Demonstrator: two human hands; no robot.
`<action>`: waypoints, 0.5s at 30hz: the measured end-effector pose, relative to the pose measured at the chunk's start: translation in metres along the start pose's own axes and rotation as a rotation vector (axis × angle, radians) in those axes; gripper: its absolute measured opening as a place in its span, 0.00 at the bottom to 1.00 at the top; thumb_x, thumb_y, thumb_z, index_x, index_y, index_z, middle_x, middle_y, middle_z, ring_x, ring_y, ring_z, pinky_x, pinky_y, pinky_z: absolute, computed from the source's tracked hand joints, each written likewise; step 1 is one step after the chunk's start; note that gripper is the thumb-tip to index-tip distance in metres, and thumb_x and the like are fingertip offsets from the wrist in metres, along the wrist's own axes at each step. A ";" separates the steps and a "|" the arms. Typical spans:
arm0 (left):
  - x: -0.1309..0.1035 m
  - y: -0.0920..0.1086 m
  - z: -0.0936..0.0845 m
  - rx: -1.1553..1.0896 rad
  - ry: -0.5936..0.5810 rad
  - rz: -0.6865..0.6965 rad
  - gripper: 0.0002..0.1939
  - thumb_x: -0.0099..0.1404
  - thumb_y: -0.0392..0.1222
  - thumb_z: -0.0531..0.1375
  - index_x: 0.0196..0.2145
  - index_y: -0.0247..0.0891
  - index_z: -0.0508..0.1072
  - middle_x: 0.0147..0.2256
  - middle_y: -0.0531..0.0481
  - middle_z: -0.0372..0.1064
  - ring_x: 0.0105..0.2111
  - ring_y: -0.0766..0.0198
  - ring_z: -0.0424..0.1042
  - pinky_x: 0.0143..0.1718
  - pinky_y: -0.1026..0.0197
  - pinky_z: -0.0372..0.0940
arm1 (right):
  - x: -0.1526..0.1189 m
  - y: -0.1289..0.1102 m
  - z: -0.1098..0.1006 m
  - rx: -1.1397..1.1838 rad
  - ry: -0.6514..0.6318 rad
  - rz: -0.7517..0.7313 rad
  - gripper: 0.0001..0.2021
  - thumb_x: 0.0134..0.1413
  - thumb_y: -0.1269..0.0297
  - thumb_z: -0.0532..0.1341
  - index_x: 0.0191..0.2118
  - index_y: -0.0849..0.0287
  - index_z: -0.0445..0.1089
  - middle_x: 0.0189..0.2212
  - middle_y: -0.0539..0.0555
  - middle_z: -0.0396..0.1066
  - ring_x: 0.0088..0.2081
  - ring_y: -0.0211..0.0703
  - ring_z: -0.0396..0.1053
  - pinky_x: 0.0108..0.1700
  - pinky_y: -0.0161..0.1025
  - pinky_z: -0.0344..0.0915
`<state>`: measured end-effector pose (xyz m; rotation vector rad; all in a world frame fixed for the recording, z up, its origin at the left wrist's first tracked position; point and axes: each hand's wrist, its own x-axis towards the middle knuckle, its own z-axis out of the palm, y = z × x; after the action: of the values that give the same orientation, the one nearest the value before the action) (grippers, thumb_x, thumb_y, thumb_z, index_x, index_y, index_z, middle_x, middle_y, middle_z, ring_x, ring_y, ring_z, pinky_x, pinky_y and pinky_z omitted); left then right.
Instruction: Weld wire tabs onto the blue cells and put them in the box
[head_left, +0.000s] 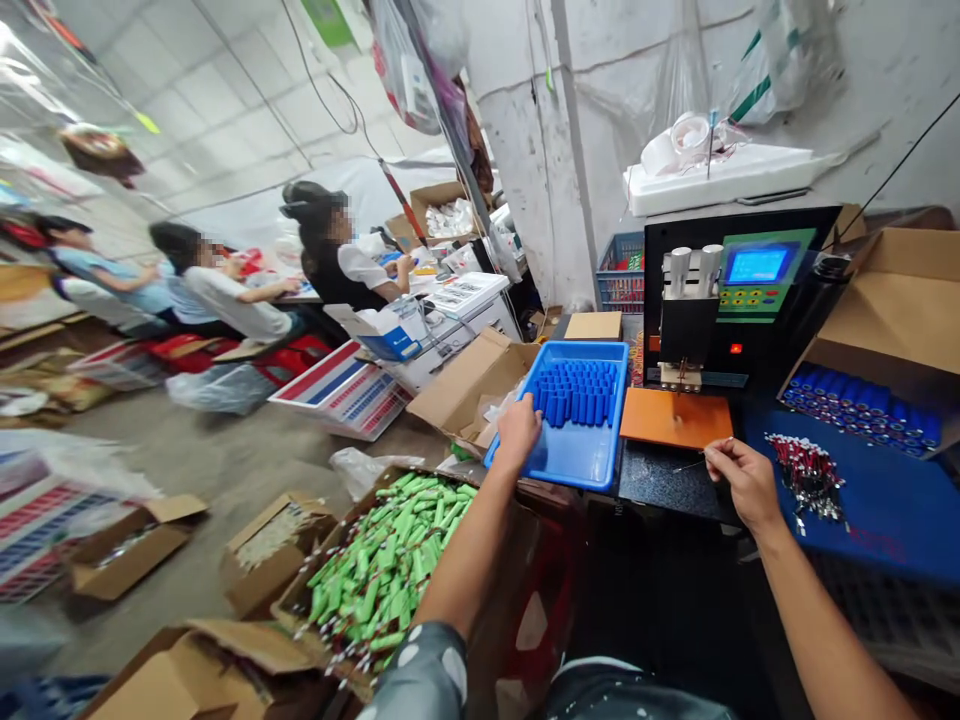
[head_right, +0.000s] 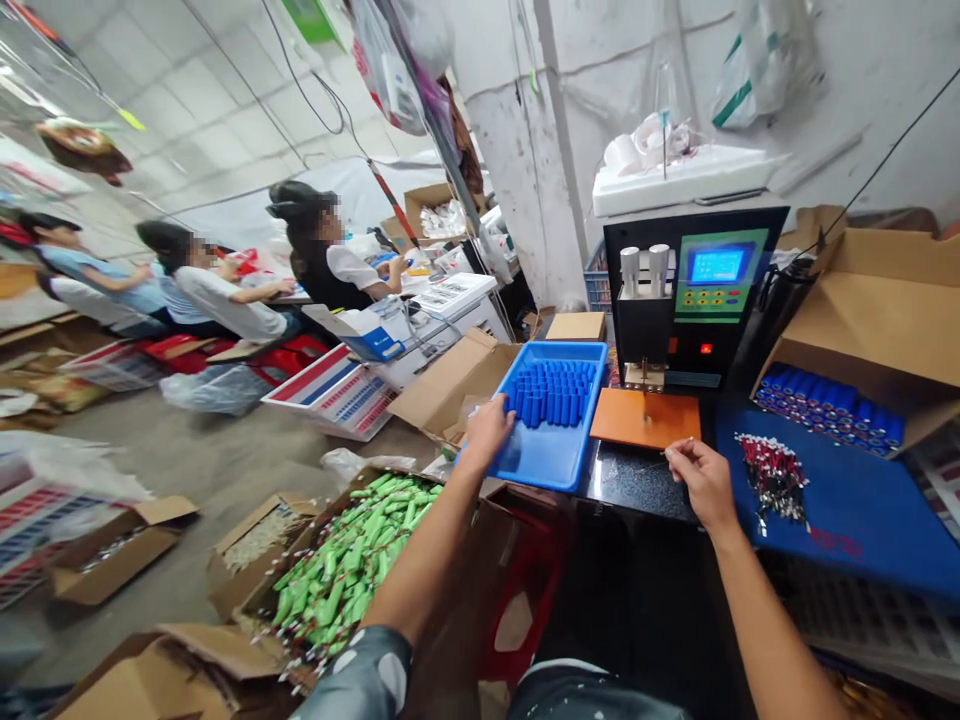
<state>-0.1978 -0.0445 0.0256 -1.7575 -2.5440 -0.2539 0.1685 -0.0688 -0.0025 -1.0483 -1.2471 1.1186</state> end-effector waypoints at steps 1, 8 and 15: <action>0.005 -0.005 0.000 0.092 0.002 0.032 0.18 0.65 0.41 0.55 0.53 0.35 0.67 0.45 0.35 0.71 0.47 0.48 0.70 0.45 0.53 0.60 | 0.000 0.002 0.000 0.002 -0.006 0.005 0.14 0.49 0.52 0.67 0.27 0.58 0.70 0.20 0.49 0.64 0.21 0.37 0.60 0.24 0.36 0.59; 0.014 -0.014 0.003 0.302 0.043 0.142 0.17 0.63 0.37 0.54 0.49 0.34 0.70 0.49 0.32 0.65 0.50 0.44 0.63 0.48 0.50 0.56 | -0.004 0.012 -0.001 0.031 -0.015 0.031 0.13 0.49 0.54 0.67 0.27 0.58 0.70 0.21 0.49 0.64 0.21 0.35 0.60 0.24 0.35 0.58; -0.009 -0.022 0.005 0.290 -0.144 0.279 0.15 0.63 0.34 0.51 0.44 0.31 0.74 0.41 0.31 0.73 0.49 0.44 0.66 0.48 0.49 0.60 | -0.005 0.009 -0.003 0.043 -0.004 0.055 0.13 0.47 0.54 0.68 0.27 0.59 0.70 0.20 0.48 0.63 0.20 0.35 0.59 0.24 0.36 0.58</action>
<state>-0.2149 -0.0597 0.0167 -2.0362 -2.2373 0.2469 0.1714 -0.0727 -0.0125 -1.0538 -1.1987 1.1855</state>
